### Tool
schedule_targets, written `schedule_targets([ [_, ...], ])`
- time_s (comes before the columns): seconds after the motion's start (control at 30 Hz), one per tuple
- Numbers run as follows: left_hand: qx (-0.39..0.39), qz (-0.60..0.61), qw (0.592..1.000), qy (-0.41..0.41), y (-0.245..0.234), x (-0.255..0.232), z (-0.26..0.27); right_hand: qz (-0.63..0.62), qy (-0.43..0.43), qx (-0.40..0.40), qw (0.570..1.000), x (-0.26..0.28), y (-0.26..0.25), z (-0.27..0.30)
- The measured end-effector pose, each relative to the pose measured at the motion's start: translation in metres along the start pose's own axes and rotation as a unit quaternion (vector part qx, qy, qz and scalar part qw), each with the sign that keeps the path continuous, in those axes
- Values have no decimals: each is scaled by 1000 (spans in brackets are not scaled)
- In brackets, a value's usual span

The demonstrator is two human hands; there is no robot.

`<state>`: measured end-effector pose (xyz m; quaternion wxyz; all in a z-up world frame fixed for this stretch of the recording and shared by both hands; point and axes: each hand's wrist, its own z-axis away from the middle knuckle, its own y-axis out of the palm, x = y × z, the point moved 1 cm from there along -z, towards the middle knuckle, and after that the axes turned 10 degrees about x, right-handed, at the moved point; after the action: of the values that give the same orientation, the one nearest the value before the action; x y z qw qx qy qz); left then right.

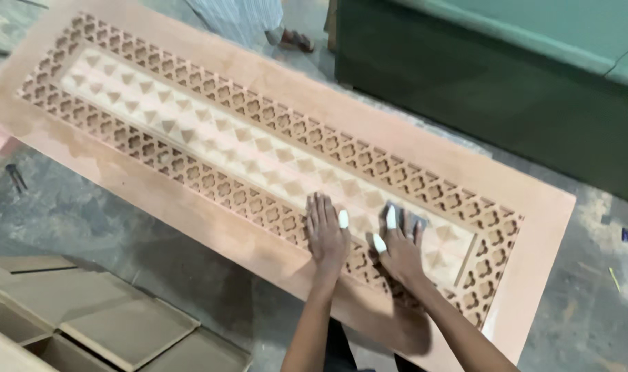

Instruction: The person sands a large, flat wooden panel with intricate carved patterns using a sanding block. The panel features a central raised section with triangular motifs and a border with repeating quatrefoil cutouts. The person moves the sanding block back and forth across the surface, focusing on the central area.

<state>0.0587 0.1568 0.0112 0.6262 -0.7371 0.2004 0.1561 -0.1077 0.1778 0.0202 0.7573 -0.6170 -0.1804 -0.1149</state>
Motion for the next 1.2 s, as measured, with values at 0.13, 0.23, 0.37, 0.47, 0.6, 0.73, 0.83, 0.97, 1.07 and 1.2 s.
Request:
schedule_targets([
  [0.13,-19,196,980,-32,-4,16,7,89,-15,56,994,25,30,-23],
  [0.23,-15,138,989,-60,-9,35,-9,86,-39,81,992,36,33,-40],
  [0.37,-2,59,997,56,-27,84,-44,53,-26,-25,998,55,25,-39],
  [0.47,-4,101,992,70,-37,126,-77,16,-12,-44,999,93,43,-73],
  [0.6,-8,86,995,59,-52,163,-101,97,-30,15,995,121,59,-112],
  [0.73,48,81,993,70,-60,164,-108,19,92,109,990,118,54,-87],
  [0.83,-1,41,996,84,-65,165,-117,67,69,-28,995,134,54,-95],
  [0.97,0,127,991,45,-64,175,-118,51,-4,-87,995,161,66,-124],
  [1.07,12,181,982,57,-63,179,-100,100,20,-15,995,171,68,-130],
  [1.2,13,162,985,61,-69,178,-120,55,72,71,993,181,49,-142],
])
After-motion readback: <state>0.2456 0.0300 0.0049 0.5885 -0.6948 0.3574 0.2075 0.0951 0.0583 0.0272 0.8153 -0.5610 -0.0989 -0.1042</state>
